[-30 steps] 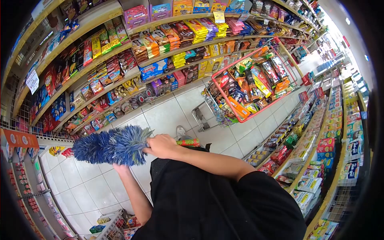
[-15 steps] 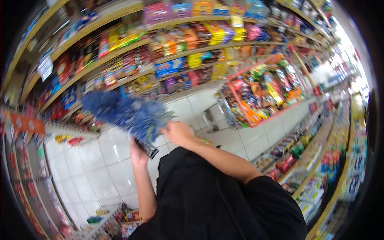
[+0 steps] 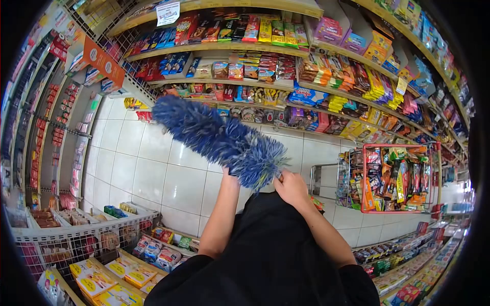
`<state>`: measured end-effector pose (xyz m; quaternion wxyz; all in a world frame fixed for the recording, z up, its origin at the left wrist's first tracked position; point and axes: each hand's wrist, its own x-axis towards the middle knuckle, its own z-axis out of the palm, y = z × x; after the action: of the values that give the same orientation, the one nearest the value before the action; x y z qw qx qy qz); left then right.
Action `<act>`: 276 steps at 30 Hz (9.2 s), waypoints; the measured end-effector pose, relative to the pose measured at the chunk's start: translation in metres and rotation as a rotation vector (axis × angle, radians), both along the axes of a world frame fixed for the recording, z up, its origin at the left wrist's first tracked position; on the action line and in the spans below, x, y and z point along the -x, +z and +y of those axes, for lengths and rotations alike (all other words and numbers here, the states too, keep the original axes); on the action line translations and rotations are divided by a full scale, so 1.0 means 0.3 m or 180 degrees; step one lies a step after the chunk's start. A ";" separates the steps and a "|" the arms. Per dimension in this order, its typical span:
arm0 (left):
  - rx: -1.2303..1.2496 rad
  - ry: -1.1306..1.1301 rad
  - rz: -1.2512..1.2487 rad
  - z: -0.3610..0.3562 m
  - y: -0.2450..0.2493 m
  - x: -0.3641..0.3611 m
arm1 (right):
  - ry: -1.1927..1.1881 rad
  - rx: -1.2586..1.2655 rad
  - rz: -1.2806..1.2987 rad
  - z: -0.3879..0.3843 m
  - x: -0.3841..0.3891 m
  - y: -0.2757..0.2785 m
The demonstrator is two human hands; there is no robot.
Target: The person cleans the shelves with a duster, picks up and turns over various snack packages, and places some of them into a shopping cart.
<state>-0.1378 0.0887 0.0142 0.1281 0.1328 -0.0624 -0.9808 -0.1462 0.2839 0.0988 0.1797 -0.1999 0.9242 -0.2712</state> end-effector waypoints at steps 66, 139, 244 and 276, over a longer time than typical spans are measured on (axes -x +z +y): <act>0.2222 -0.1998 -0.1735 0.410 0.213 0.782 | -0.2472 0.1303 0.1243 1.083 0.521 0.122; 0.4673 -0.3227 0.0446 -0.178 0.197 1.055 | -0.3968 0.0561 0.0694 0.257 0.637 -0.044; 0.2606 -0.0649 -0.3070 -0.589 -0.034 -0.135 | 0.1440 -0.0335 0.0389 -0.615 0.427 -0.029; 0.1714 -0.0655 -0.1564 -0.566 0.048 -0.117 | 0.0399 -0.0581 0.0355 -0.541 0.393 -0.171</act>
<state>-0.1026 -0.0810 0.0288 0.0405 0.3186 -0.3599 -0.8760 -0.2640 0.1215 0.0474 0.1619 -0.2548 0.9394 -0.1627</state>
